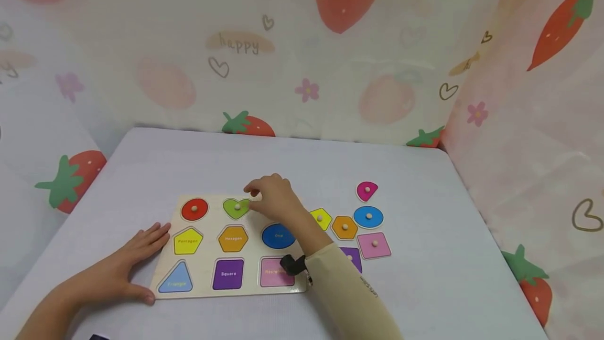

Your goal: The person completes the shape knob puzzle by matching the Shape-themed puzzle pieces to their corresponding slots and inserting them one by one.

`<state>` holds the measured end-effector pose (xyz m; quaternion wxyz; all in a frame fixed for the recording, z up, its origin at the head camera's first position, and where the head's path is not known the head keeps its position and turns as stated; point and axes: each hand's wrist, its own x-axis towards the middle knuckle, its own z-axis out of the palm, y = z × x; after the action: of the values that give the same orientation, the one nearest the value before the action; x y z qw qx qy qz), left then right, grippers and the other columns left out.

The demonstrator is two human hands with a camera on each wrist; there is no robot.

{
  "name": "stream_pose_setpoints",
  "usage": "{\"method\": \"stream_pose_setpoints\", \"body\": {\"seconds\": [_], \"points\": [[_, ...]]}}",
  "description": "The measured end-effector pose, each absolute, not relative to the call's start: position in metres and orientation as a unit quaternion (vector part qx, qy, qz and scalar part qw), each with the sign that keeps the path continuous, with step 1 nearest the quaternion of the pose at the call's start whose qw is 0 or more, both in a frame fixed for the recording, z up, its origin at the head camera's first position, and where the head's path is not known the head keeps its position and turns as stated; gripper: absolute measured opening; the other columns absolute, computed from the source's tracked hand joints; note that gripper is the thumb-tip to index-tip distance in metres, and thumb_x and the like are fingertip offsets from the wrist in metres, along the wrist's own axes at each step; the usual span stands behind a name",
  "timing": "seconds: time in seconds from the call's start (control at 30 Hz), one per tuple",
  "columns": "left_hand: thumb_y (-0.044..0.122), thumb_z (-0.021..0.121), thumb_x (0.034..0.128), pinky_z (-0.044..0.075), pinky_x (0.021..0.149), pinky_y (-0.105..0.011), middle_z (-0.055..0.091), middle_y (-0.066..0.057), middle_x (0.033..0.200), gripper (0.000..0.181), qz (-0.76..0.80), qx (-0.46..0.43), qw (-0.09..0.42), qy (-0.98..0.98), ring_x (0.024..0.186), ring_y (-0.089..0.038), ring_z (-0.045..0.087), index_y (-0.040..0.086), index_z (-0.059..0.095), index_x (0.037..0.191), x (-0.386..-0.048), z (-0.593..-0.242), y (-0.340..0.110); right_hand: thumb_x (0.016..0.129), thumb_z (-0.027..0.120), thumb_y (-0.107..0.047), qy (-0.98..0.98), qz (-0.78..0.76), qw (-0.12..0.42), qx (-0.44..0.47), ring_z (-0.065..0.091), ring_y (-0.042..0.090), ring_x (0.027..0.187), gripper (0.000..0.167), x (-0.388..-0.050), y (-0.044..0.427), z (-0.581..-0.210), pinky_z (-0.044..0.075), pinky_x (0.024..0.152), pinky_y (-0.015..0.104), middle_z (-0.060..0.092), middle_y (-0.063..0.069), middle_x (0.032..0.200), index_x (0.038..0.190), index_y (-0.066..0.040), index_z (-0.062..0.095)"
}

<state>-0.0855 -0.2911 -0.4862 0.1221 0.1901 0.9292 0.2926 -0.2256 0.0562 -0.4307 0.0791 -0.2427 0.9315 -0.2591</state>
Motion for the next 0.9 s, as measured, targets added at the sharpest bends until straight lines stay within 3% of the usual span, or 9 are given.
{"method": "stream_pose_setpoints", "body": {"seconds": [0.17,0.37,0.9], "points": [[0.072,0.084,0.0591,-0.008,0.104,0.006,0.020,-0.001,0.172,0.127,0.285,0.190,0.125,0.931,0.158,-0.036,0.008,0.018,0.033,0.162,-0.087,-0.485,-0.293,0.092,0.078,-0.022,0.930,-0.277,0.027,-0.239,0.054,0.022,0.120,0.035,-0.220,0.088,-0.422,0.049,0.104,0.048,0.071,-0.001,0.115,0.127,-0.019,0.073],[0.069,0.086,0.0606,-0.008,0.109,0.003,0.021,-0.004,0.171,0.127,0.289,0.209,0.113,0.927,0.159,-0.033,0.008,0.013,0.033,0.161,-0.088,-0.486,-0.294,0.090,0.080,-0.020,0.928,-0.296,-0.030,-0.225,0.054,0.024,0.121,0.035,-0.213,0.130,-0.412,0.051,0.102,0.052,0.072,0.001,0.116,0.124,-0.020,0.073],[0.072,0.082,0.0628,-0.008,0.112,0.001,0.023,-0.007,0.171,0.125,0.283,0.233,0.087,0.926,0.160,-0.018,0.003,0.012,0.033,0.161,-0.085,-0.491,-0.298,0.095,0.075,-0.016,0.928,-0.317,-0.077,-0.182,0.055,0.026,0.115,0.028,-0.223,0.212,-0.390,0.053,0.094,0.050,0.072,0.004,0.120,0.123,-0.016,0.074]]}}
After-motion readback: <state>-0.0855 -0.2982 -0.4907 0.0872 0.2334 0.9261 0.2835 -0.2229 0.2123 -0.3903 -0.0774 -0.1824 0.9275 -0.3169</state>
